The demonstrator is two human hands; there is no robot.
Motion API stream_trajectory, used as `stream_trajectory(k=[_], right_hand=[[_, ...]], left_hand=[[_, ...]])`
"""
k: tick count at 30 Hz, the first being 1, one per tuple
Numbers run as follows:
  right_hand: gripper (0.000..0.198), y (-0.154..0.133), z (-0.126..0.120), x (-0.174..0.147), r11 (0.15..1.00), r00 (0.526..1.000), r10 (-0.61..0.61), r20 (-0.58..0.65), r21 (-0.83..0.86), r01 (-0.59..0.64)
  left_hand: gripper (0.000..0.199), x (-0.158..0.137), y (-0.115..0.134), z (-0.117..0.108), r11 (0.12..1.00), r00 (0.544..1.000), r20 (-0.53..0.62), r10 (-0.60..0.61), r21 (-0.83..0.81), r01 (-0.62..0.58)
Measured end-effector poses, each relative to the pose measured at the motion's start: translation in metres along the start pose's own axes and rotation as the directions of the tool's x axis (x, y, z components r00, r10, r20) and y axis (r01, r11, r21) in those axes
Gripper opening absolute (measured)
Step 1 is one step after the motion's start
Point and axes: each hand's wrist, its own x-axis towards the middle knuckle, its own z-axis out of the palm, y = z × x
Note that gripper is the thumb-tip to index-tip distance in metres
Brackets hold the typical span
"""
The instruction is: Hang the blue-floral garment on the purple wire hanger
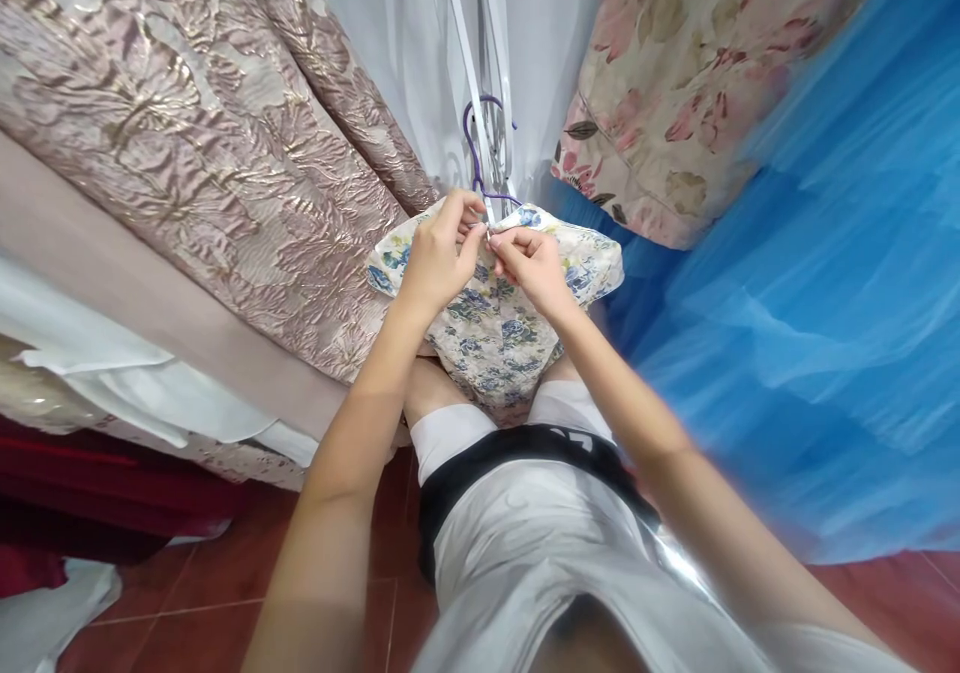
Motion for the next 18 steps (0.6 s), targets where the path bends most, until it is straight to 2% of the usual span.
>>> stream_trajectory(k=[3, 8, 10, 15, 18], right_hand=[[0.042, -0.001, 0.004, -0.002, 1.000, 0.999, -0.011, -0.052, 0.015, 0.011], [0.039, -0.006, 0.005, -0.001, 0.999, 0.999, -0.036, -0.026, 0.039, 0.037], [0.037, -0.004, 0.005, 0.001, 0.998, 0.998, -0.047, -0.034, 0.038, 0.048], [0.031, 0.011, 0.004, 0.000, 1.000, 0.995, 0.022, -0.100, -0.018, -0.024], [0.026, 0.019, 0.000, -0.019, 0.989, 0.990, 0.101, -0.096, -0.095, -0.110]], left_hand=[[0.026, 0.005, 0.000, 0.000, 0.999, 0.999, -0.023, 0.027, 0.032, -0.026], [0.025, 0.004, -0.001, -0.001, 0.995, 0.996, 0.043, 0.078, 0.057, -0.081], [0.024, 0.001, -0.002, 0.002, 0.996, 0.997, 0.036, 0.075, 0.042, -0.076], [0.014, 0.009, -0.001, 0.008, 0.998, 0.990, -0.129, 0.056, 0.024, -0.054], [0.014, 0.025, -0.016, -0.008, 0.998, 0.945, -0.322, 0.053, -0.003, -0.057]])
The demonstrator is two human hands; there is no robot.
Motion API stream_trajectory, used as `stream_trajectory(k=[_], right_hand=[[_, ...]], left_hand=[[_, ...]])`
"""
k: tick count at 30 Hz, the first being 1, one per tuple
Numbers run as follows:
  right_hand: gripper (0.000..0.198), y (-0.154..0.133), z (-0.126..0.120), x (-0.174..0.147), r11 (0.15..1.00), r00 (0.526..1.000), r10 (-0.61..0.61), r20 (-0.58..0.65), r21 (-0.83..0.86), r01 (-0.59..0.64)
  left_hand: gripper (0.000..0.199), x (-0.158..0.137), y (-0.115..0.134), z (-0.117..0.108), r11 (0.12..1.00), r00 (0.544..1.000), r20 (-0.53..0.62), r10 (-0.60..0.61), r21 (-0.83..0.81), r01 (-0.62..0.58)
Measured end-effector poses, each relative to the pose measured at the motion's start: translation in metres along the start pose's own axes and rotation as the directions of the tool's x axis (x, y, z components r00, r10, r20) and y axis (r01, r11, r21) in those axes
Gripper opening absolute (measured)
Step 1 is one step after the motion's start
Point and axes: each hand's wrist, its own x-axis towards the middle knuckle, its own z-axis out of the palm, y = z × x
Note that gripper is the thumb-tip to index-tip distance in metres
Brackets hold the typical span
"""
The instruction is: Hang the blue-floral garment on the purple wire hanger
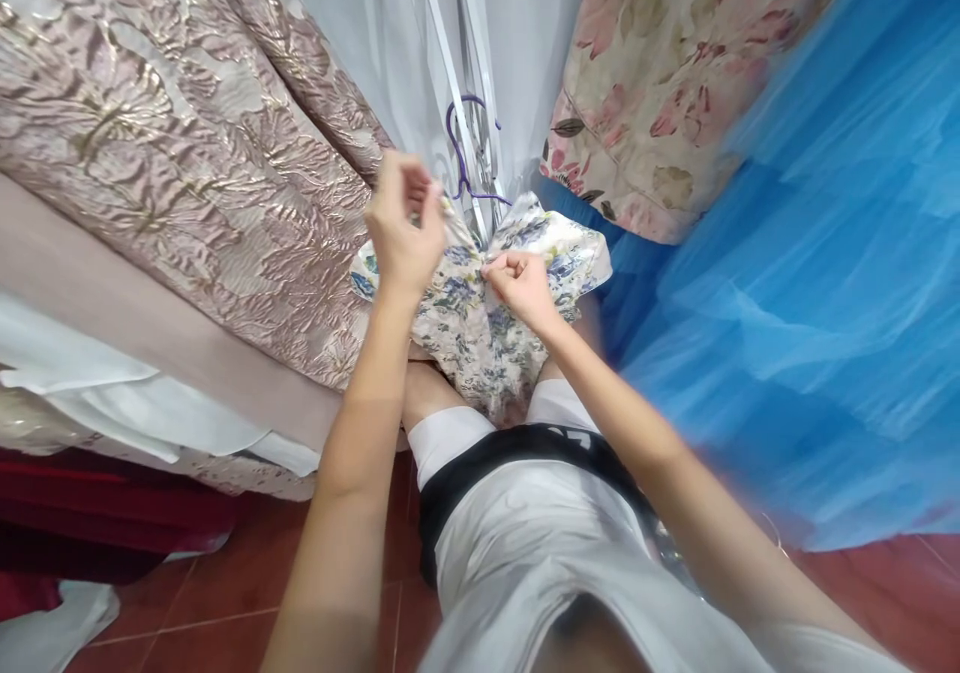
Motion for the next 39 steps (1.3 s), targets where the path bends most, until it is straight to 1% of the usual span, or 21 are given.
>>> stream_trajectory(k=[3, 5, 7, 8, 10, 12, 15, 19, 21, 23, 25, 27, 28, 29, 31, 32, 33, 35, 36, 37, 39], right_hand=[[0.023, 0.013, -0.011, -0.032, 0.995, 0.995, 0.085, 0.059, -0.058, -0.082], [0.022, 0.023, -0.019, -0.056, 0.987, 0.983, 0.153, 0.100, -0.072, -0.147], [0.020, 0.035, -0.024, -0.078, 0.974, 0.966, 0.223, 0.129, -0.080, -0.214], [0.020, 0.042, -0.026, -0.087, 0.967, 0.958, 0.249, 0.139, -0.080, -0.240], [0.019, 0.057, -0.027, -0.100, 0.958, 0.947, 0.286, 0.146, -0.075, -0.278], [0.020, 0.069, -0.027, -0.109, 0.951, 0.941, 0.308, 0.140, -0.071, -0.301], [0.021, 0.078, -0.033, -0.114, 0.945, 0.939, 0.325, 0.114, -0.079, -0.317], [0.021, 0.074, -0.047, -0.116, 0.949, 0.939, 0.311, 0.148, -0.099, -0.299], [0.019, 0.071, -0.051, -0.115, 0.951, 0.938, 0.303, 0.167, -0.118, -0.286], [0.019, 0.072, -0.051, -0.115, 0.950, 0.938, 0.303, 0.170, -0.137, -0.282], [0.019, 0.074, -0.049, -0.115, 0.942, 0.933, 0.318, 0.170, -0.167, -0.291], [0.022, 0.079, -0.046, -0.117, 0.925, 0.920, 0.352, 0.171, -0.214, -0.314], [0.022, 0.082, -0.046, -0.119, 0.914, 0.913, 0.372, 0.166, -0.238, -0.329], [0.022, 0.084, -0.045, -0.121, 0.903, 0.907, 0.388, 0.161, -0.263, -0.340], [0.021, 0.086, -0.043, -0.126, 0.897, 0.908, 0.383, 0.169, -0.303, -0.322], [0.027, 0.086, -0.042, -0.128, 0.906, 0.918, 0.351, 0.187, -0.318, -0.281], [0.038, 0.084, -0.039, -0.129, 0.920, 0.930, 0.297, 0.216, -0.325, -0.218], [0.061, 0.078, -0.033, -0.130, 0.949, 0.941, 0.163, 0.298, -0.309, -0.066], [0.063, 0.074, -0.030, -0.129, 0.957, 0.935, 0.109, 0.336, -0.290, -0.007], [0.054, 0.070, -0.026, -0.127, 0.961, 0.927, 0.078, 0.367, -0.276, 0.029], [0.023, 0.061, -0.022, -0.124, 0.962, 0.910, 0.092, 0.403, -0.271, 0.023]], left_hand=[[0.022, 0.012, -0.042, -0.032, 0.997, 0.984, -0.175, -0.032, -0.070, 0.020], [0.027, 0.003, -0.075, -0.056, 0.985, 0.971, -0.187, -0.149, -0.113, 0.129], [0.029, -0.024, -0.101, -0.074, 0.960, 0.946, -0.179, -0.269, -0.132, 0.248], [0.030, -0.043, -0.109, -0.078, 0.947, 0.928, -0.205, -0.312, -0.139, 0.288], [0.022, -0.085, -0.111, -0.076, 0.912, 0.875, -0.262, -0.406, -0.171, 0.372], [0.015, -0.125, -0.103, -0.066, 0.890, 0.825, -0.334, -0.456, -0.171, 0.423], [0.011, -0.164, -0.089, -0.050, 0.894, 0.799, -0.404, -0.446, -0.154, 0.421], [0.015, -0.175, -0.090, -0.051, 0.886, 0.778, -0.431, -0.458, -0.145, 0.441], [0.018, -0.174, -0.091, -0.056, 0.878, 0.782, -0.410, -0.470, -0.122, 0.463], [0.019, -0.178, -0.085, -0.059, 0.871, 0.795, -0.378, -0.474, -0.073, 0.485], [0.017, -0.191, -0.069, -0.056, 0.863, 0.816, -0.326, -0.477, 0.002, 0.506], [0.014, -0.211, -0.049, -0.049, 0.842, 0.831, -0.217, -0.512, 0.061, 0.535], [0.013, -0.222, -0.037, -0.043, 0.827, 0.825, -0.152, -0.544, 0.066, 0.558], [0.013, -0.233, -0.026, -0.038, 0.807, 0.807, -0.083, -0.584, 0.047, 0.589], [0.014, -0.250, -0.005, -0.025, 0.761, 0.761, -0.003, -0.648, -0.030, 0.648], [0.015, -0.254, 0.005, -0.018, 0.741, 0.744, 0.017, -0.668, -0.076, 0.667], [0.015, -0.255, 0.015, -0.012, 0.726, 0.734, 0.032, -0.678, -0.122, 0.676], [0.016, -0.249, 0.034, 0.001, 0.710, 0.736, 0.089, -0.672, -0.207, 0.673], [0.017, -0.244, 0.042, 0.007, 0.706, 0.744, 0.130, -0.655, -0.246, 0.664], [0.018, -0.237, 0.049, 0.012, 0.702, 0.754, 0.172, -0.634, -0.280, 0.655], [0.021, -0.225, 0.059, 0.019, 0.696, 0.767, 0.237, -0.597, -0.322, 0.641]])
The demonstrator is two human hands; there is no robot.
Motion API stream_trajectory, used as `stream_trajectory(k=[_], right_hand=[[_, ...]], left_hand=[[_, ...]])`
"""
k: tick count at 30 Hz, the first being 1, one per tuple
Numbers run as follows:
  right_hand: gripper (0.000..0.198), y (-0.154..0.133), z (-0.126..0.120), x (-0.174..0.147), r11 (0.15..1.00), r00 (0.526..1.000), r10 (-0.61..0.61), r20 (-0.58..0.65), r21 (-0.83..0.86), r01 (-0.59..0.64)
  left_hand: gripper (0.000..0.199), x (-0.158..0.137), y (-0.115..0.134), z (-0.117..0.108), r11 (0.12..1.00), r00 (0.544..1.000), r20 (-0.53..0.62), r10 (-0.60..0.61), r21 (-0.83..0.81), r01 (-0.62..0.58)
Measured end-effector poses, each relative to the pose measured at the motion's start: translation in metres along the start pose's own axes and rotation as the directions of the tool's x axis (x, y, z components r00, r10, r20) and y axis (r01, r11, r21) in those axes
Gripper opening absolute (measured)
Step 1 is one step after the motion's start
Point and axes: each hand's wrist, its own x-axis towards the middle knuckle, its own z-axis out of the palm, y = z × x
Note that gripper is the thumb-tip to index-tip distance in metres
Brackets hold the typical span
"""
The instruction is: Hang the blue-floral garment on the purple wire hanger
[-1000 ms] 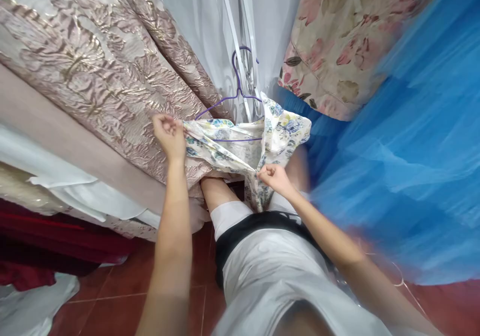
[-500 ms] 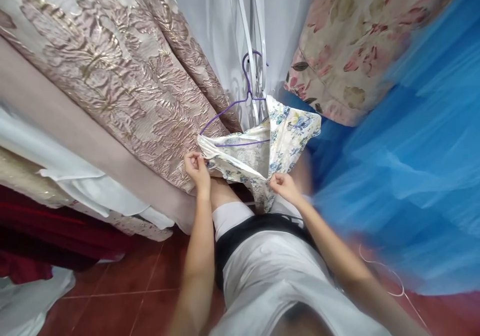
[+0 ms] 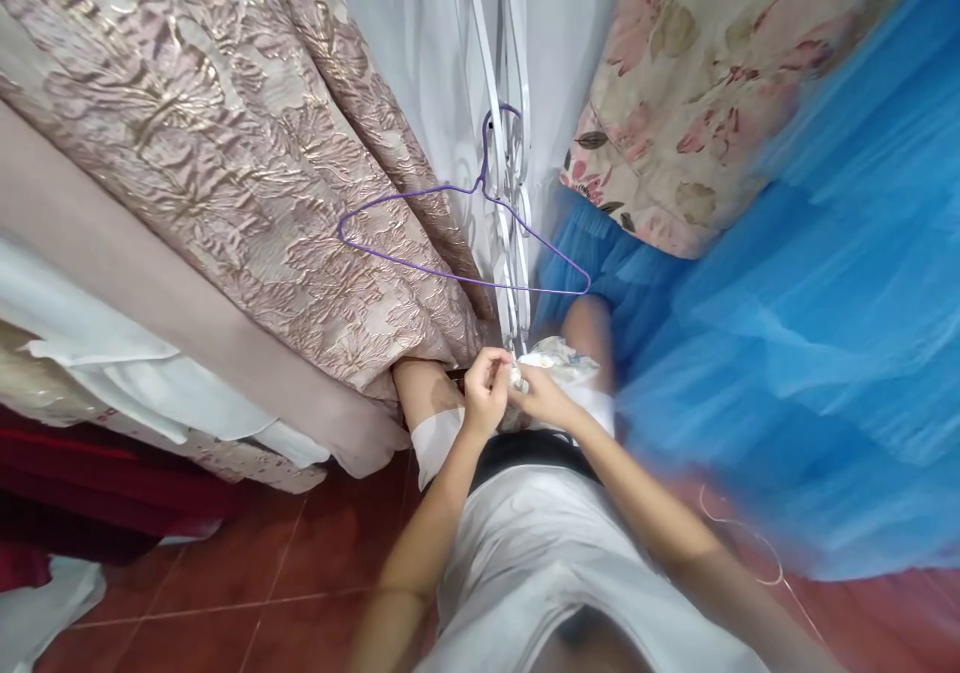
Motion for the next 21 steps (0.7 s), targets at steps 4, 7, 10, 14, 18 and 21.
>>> stream_trajectory(k=[4, 7, 10, 14, 18, 21], right_hand=[[0.034, -0.016, -0.013, -0.003, 0.998, 0.999, 0.042, 0.021, 0.039, -0.043], [0.040, -0.027, -0.031, -0.012, 0.999, 0.999, -0.036, 0.024, 0.041, 0.035], [0.049, -0.038, -0.049, -0.019, 0.997, 0.997, -0.077, -0.007, -0.001, 0.077], [0.058, -0.046, -0.071, -0.025, 0.996, 0.999, -0.019, -0.034, -0.085, 0.016], [0.067, -0.046, -0.088, -0.030, 0.989, 0.969, 0.113, -0.221, -0.072, -0.132], [0.067, -0.046, -0.102, -0.034, 0.986, 0.893, 0.160, -0.421, 0.036, -0.160]], left_hand=[[0.031, 0.005, 0.005, -0.002, 0.999, 0.995, 0.087, 0.041, -0.036, -0.038], [0.056, 0.001, -0.005, -0.006, 0.995, 0.943, 0.332, -0.009, -0.091, 0.041], [0.056, -0.007, -0.019, -0.001, 0.976, 0.846, 0.514, -0.138, -0.073, 0.204], [0.054, -0.007, -0.032, 0.004, 0.962, 0.801, 0.553, -0.228, 0.000, 0.273], [0.068, 0.010, -0.038, -0.014, 0.984, 0.806, 0.566, -0.175, 0.091, 0.150], [0.067, 0.026, -0.041, -0.036, 0.980, 0.757, 0.633, -0.161, 0.192, 0.048]])
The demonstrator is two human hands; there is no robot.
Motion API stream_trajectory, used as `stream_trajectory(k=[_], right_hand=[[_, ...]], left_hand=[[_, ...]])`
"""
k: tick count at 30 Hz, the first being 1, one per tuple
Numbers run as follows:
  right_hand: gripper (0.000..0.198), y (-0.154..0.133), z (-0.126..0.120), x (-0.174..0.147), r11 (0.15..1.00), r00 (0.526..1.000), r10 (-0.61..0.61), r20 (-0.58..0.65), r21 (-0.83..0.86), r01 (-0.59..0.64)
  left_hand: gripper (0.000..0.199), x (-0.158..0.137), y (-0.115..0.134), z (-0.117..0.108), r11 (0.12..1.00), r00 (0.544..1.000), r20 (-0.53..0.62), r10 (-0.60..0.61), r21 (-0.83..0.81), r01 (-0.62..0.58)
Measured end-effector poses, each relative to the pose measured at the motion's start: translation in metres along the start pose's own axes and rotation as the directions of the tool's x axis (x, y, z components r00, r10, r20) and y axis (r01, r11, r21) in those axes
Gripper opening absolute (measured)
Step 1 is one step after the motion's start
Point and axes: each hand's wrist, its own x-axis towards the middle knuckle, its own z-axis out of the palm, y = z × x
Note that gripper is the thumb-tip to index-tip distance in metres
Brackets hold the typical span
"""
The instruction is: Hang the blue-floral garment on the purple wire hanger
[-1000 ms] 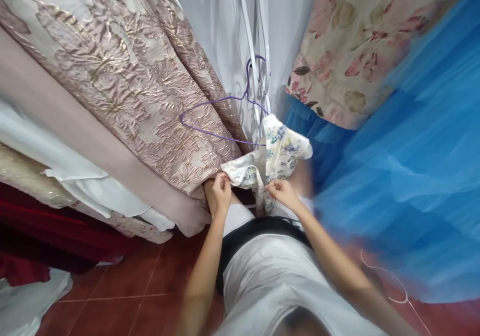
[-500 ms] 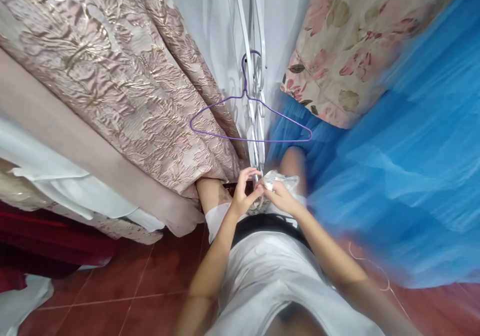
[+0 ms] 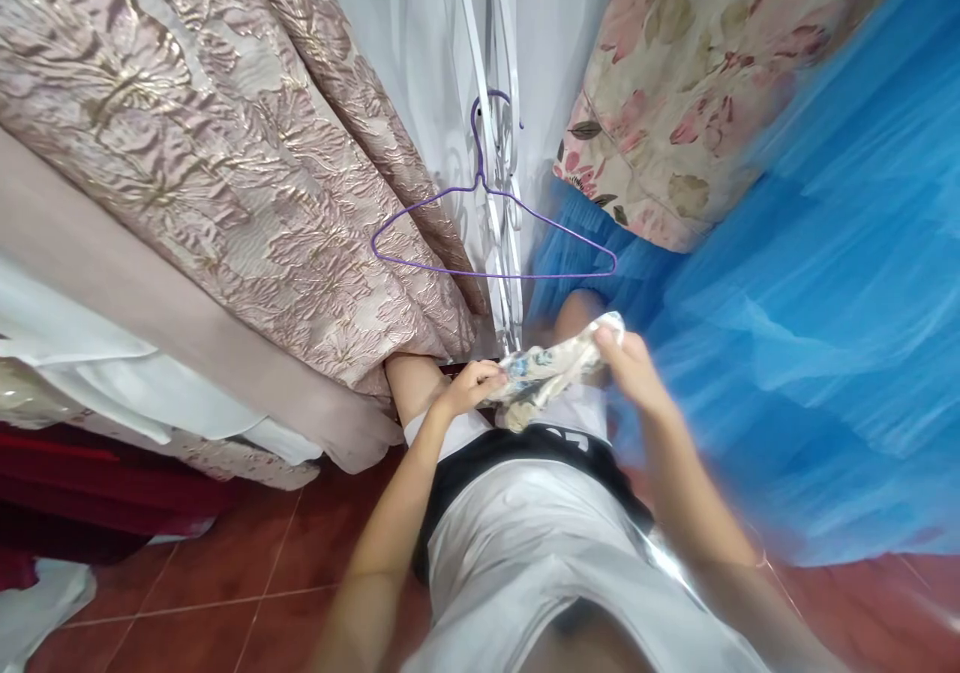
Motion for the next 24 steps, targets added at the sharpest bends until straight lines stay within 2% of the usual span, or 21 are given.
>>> stream_trajectory(k=[3, 5, 7, 9, 12, 14, 16, 19, 22, 24], right_hand=[[0.066, -0.002, -0.021, 0.007, 0.999, 0.974, -0.012, -0.227, 0.027, 0.019], [0.065, -0.003, -0.037, 0.015, 0.998, 0.954, -0.066, -0.292, -0.036, 0.058], [0.063, -0.002, -0.053, 0.028, 0.984, 0.946, -0.150, -0.288, -0.132, 0.116], [0.062, 0.000, -0.064, 0.048, 0.960, 0.929, -0.242, -0.279, -0.207, 0.188], [0.060, 0.000, -0.071, 0.093, 0.935, 0.897, -0.336, -0.289, -0.219, 0.279], [0.056, -0.003, -0.068, 0.128, 0.932, 0.894, -0.354, -0.274, -0.179, 0.314], [0.054, -0.011, -0.058, 0.159, 0.941, 0.915, -0.335, -0.225, -0.137, 0.311], [0.053, -0.026, -0.036, 0.187, 0.971, 0.971, -0.239, 0.022, -0.021, 0.240], [0.052, -0.040, -0.015, 0.187, 0.988, 0.948, -0.154, 0.279, 0.062, 0.143], [0.049, -0.044, -0.006, 0.178, 0.990, 0.925, -0.125, 0.359, 0.112, 0.090]], left_hand=[[0.055, -0.006, -0.004, -0.029, 0.983, 1.000, -0.005, -0.014, 0.183, 0.015], [0.050, -0.014, -0.002, -0.048, 0.960, 0.996, -0.085, -0.020, 0.276, 0.043], [0.048, -0.023, 0.005, -0.066, 0.945, 0.981, -0.195, 0.008, 0.323, 0.057], [0.043, -0.030, 0.019, -0.080, 0.954, 0.960, -0.274, 0.062, 0.299, 0.023], [0.040, -0.036, 0.047, -0.092, 0.974, 0.946, -0.290, 0.143, 0.211, -0.082], [0.036, -0.037, 0.063, -0.098, 0.968, 0.942, -0.284, 0.176, 0.222, -0.114], [0.028, -0.037, 0.071, -0.105, 0.942, 0.931, -0.300, 0.207, 0.319, -0.106], [0.017, -0.037, 0.062, -0.122, 0.820, 0.907, -0.343, 0.244, 0.573, -0.004], [0.016, -0.035, 0.035, -0.148, 0.674, 0.910, -0.382, 0.159, 0.716, 0.183], [0.020, -0.028, 0.019, -0.166, 0.652, 0.908, -0.413, 0.066, 0.707, 0.275]])
